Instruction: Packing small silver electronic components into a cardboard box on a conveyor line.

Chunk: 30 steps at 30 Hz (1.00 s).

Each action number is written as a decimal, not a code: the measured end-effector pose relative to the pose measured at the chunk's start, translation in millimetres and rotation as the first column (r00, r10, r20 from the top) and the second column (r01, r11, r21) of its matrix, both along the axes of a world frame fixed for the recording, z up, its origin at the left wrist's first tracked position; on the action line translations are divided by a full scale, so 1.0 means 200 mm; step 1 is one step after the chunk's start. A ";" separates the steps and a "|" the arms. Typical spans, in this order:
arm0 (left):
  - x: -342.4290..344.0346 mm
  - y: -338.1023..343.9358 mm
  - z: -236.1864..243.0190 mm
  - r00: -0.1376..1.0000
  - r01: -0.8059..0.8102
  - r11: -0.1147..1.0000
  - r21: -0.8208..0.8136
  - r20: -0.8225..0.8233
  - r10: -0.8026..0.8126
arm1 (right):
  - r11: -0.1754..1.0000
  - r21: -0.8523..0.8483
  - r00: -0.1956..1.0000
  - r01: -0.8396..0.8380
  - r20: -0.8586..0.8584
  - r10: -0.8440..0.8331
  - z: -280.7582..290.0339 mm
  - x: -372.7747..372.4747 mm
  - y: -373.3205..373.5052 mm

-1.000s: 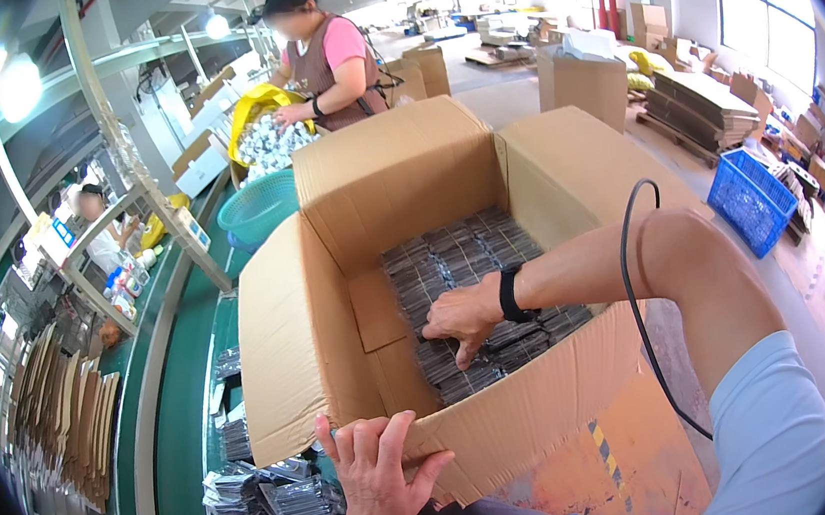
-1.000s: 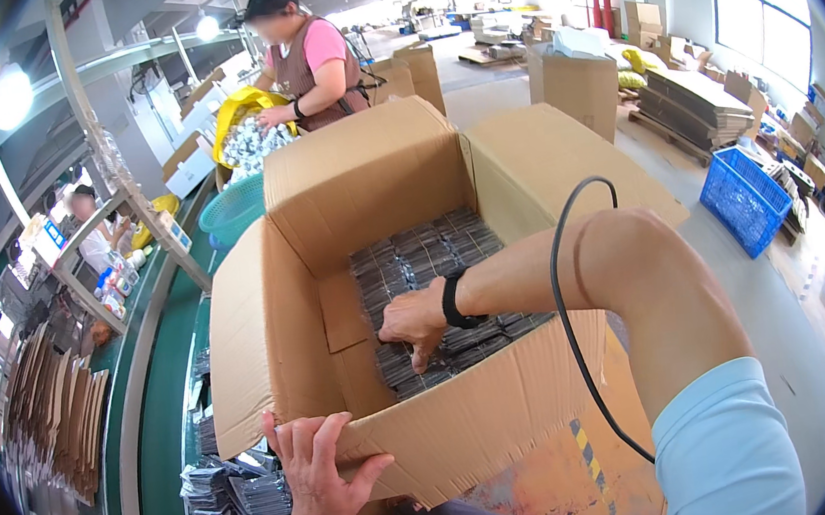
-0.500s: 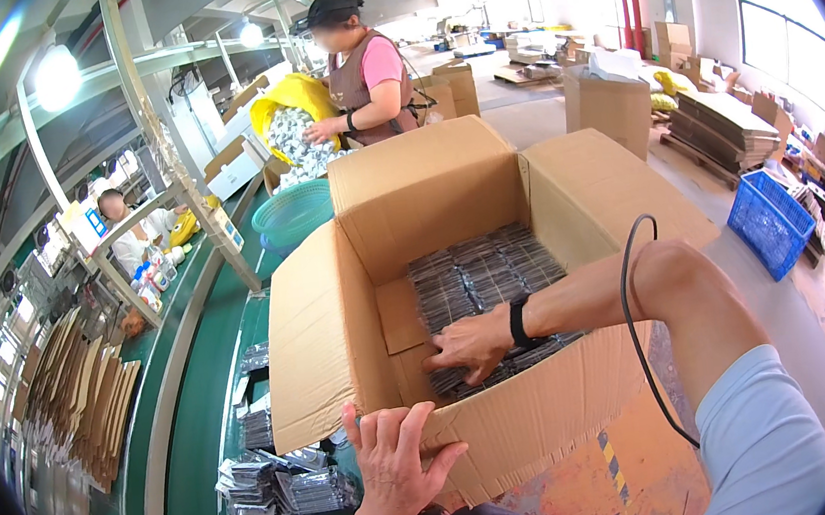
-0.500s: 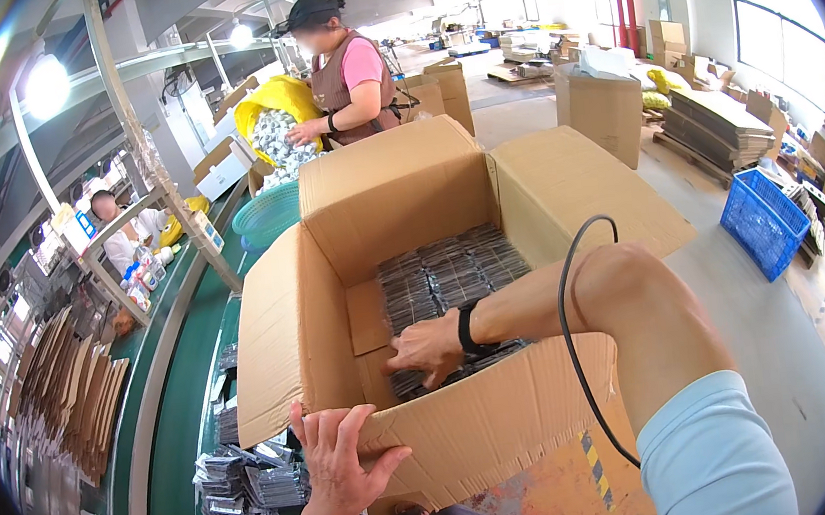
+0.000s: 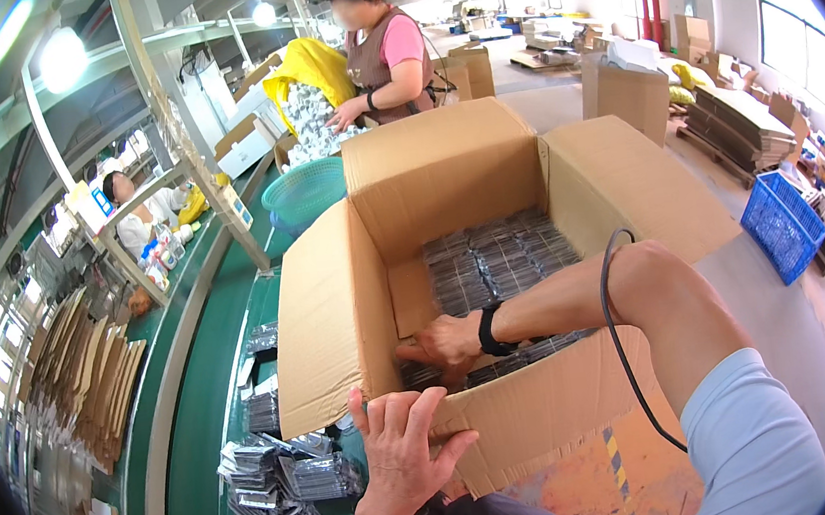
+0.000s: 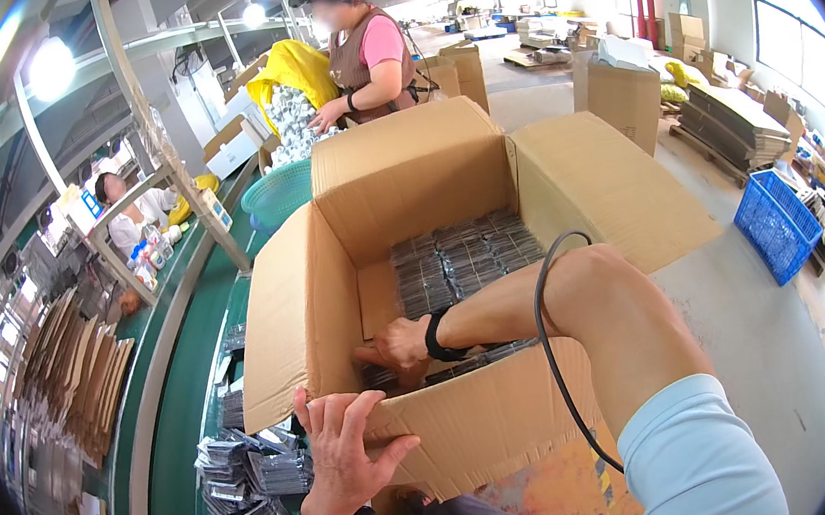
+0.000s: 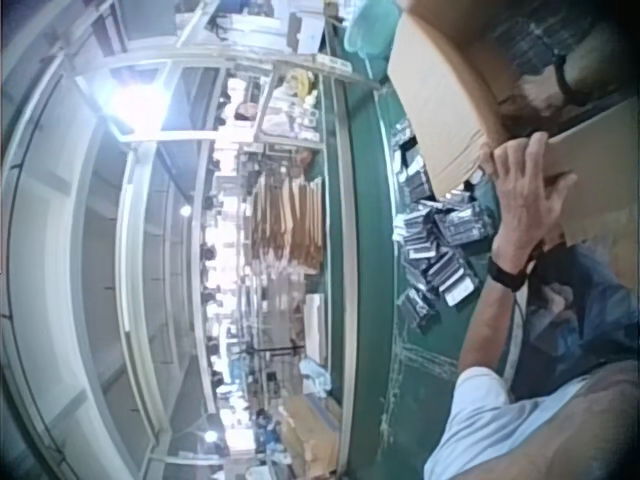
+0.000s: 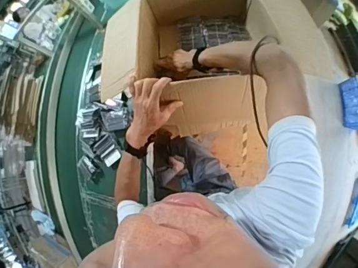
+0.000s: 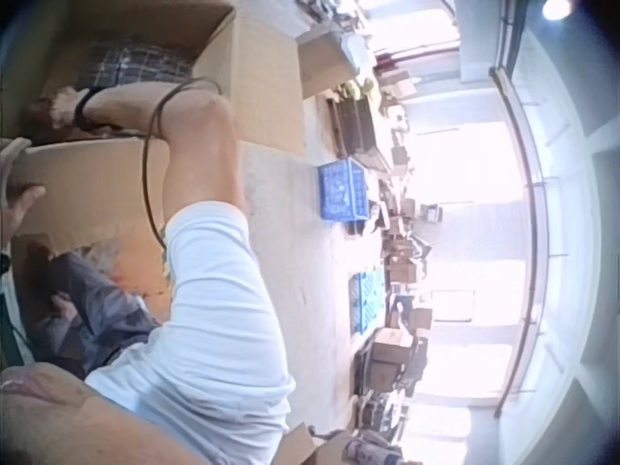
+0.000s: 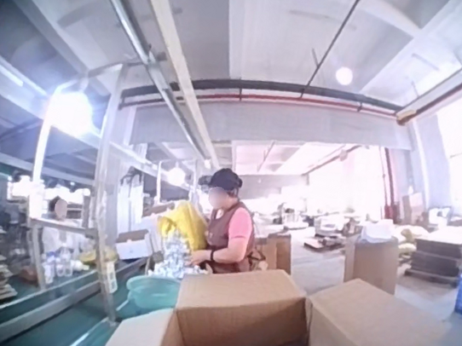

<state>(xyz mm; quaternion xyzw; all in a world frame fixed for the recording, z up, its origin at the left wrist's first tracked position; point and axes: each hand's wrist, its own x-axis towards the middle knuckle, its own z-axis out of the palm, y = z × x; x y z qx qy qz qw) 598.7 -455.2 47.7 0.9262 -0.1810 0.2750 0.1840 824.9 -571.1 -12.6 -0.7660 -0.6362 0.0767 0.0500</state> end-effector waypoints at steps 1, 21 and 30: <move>0.00 0.00 0.00 1.000 0.005 1.000 0.004 0.007 -0.005 | 0.999 -0.027 0.999 0.034 0.028 -0.034 0.03 0.00 0.01; -0.26 0.09 0.16 0.969 0.105 0.250 -0.963 0.043 -0.243 | 0.768 0.578 0.851 0.276 -0.518 0.084 0.99 -0.74 -0.27; -0.92 0.18 -0.07 0.891 0.231 -0.166 -0.959 0.277 -0.360 | 0.817 0.563 0.781 0.124 -0.563 0.270 0.60 -1.40 0.12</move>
